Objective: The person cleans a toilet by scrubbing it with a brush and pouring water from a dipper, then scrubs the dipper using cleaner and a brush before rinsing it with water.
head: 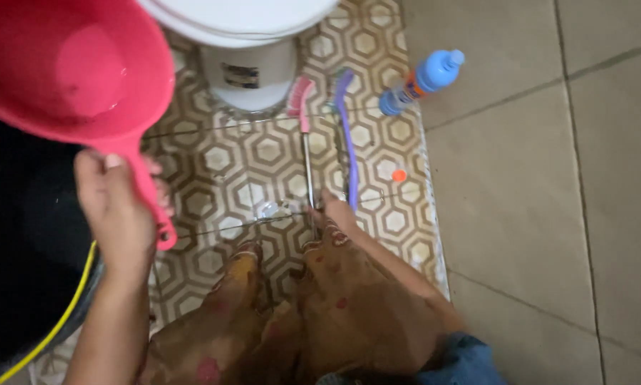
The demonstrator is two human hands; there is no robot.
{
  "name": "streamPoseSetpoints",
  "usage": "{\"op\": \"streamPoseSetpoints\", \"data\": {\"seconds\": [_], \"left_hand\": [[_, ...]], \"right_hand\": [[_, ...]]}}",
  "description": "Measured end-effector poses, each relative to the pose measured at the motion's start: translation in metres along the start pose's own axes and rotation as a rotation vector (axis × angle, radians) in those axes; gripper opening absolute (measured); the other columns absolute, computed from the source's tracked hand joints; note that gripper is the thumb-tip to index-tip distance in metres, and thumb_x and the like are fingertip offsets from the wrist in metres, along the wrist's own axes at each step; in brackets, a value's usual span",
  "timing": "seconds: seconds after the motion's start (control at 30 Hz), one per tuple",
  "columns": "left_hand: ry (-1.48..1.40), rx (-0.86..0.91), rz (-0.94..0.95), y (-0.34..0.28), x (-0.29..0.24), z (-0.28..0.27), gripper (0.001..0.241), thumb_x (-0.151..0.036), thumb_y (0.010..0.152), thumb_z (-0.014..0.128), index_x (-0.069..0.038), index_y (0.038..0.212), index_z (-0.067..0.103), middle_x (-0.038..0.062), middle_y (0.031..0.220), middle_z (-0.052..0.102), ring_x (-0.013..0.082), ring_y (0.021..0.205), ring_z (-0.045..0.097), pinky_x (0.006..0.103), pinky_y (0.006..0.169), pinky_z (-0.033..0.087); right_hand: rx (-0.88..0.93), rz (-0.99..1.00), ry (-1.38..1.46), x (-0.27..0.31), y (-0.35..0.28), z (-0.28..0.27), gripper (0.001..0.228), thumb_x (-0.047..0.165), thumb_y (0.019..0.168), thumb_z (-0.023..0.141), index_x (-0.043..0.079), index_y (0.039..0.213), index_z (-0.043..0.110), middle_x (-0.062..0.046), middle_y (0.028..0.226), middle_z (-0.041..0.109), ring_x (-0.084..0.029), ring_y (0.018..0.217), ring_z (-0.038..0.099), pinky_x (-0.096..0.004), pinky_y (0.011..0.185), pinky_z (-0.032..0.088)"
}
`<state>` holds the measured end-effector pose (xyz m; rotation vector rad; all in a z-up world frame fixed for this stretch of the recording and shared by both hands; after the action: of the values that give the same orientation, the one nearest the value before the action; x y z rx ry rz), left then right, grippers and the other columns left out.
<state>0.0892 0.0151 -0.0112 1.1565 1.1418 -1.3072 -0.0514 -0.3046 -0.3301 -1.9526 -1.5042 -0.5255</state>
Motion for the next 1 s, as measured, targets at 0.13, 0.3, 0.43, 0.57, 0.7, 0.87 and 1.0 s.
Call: {"op": "streamPoseSetpoints", "data": {"seconds": [0.13, 0.3, 0.43, 0.57, 0.7, 0.87, 1.0], "left_hand": [[-0.006, -0.037, -0.019, -0.003, -0.015, -0.002, 0.009, -0.016, 0.115, 0.044, -0.007, 0.114, 0.041, 0.011, 0.094, 0.062, 0.0123, 0.056, 0.052, 0.0281, 0.048, 0.046], [-0.001, -0.144, 0.12, -0.02, -0.066, -0.045, 0.008, -0.011, 0.117, 0.047, -0.006, 0.116, 0.042, 0.012, 0.098, 0.064, 0.0108, 0.056, 0.052, 0.0264, 0.049, 0.045], [0.163, -0.237, 0.183, -0.021, -0.084, -0.103, 0.01, -0.01, 0.121, 0.049, -0.002, 0.123, 0.043, 0.012, 0.1, 0.066, 0.0113, 0.062, 0.055, 0.0272, 0.053, 0.048], [0.469, -0.315, 0.014, -0.023, -0.059, -0.157, 0.014, -0.009, 0.109, 0.051, 0.002, 0.117, 0.054, 0.011, 0.096, 0.072, 0.0117, 0.059, 0.061, 0.0276, 0.05, 0.051], [0.482, -0.397, -0.19, -0.02, 0.003, -0.192, 0.018, -0.009, 0.1, 0.049, 0.002, 0.108, 0.06, 0.01, 0.085, 0.073, 0.0139, 0.054, 0.064, 0.0302, 0.046, 0.053], [0.592, -0.254, -0.436, -0.013, 0.065, -0.203, 0.025, -0.005, 0.093, 0.047, 0.009, 0.089, 0.068, 0.013, 0.077, 0.075, 0.02, 0.057, 0.071, 0.0362, 0.049, 0.055], [0.7, -0.2, -0.365, -0.009, 0.066, -0.198, 0.024, -0.011, 0.092, 0.053, 0.005, 0.089, 0.07, 0.013, 0.073, 0.075, 0.0213, 0.056, 0.073, 0.036, 0.054, 0.057]], "right_hand": [[0.139, 0.115, -0.127, -0.041, 0.007, 0.05, 0.03, 0.02, 0.093, 0.061, 0.001, 0.115, 0.056, -0.026, 0.085, 0.068, -0.043, 0.079, 0.067, -0.054, 0.067, 0.05], [-0.173, 0.175, 0.342, -0.082, 0.008, 0.036, 0.027, 0.013, 0.091, 0.055, 0.0, 0.115, 0.058, -0.021, 0.078, 0.067, -0.038, 0.065, 0.07, -0.046, 0.06, 0.053], [-0.401, -0.014, 0.206, -0.081, 0.006, -0.004, 0.028, 0.01, 0.094, 0.057, -0.003, 0.119, 0.061, -0.024, 0.09, 0.069, -0.036, 0.08, 0.066, -0.046, 0.07, 0.051], [-0.292, 0.036, 0.33, -0.074, 0.0, -0.011, 0.024, 0.014, 0.097, 0.059, -0.001, 0.115, 0.061, -0.02, 0.087, 0.068, -0.026, 0.075, 0.063, -0.041, 0.068, 0.051], [-0.227, 0.127, 0.262, -0.075, -0.014, -0.01, 0.022, 0.018, 0.098, 0.064, 0.0, 0.11, 0.061, -0.019, 0.079, 0.064, -0.024, 0.069, 0.055, -0.039, 0.064, 0.047], [-0.242, 0.057, 0.247, -0.074, -0.013, -0.017, 0.026, 0.025, 0.1, 0.061, 0.002, 0.113, 0.061, -0.014, 0.079, 0.066, -0.022, 0.067, 0.058, -0.037, 0.065, 0.049], [-0.204, 0.136, 0.18, -0.075, -0.023, -0.014, 0.029, 0.031, 0.105, 0.058, 0.004, 0.116, 0.063, -0.017, 0.078, 0.064, -0.025, 0.069, 0.057, -0.039, 0.067, 0.048]]}}
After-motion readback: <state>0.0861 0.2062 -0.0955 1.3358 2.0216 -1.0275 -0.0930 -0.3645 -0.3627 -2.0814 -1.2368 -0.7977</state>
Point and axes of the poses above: each hand's wrist, its own y-axis towards the middle knuckle, its own z-axis out of the palm, x = y × z, the point moved 8 cm from there along y, towards the middle knuckle
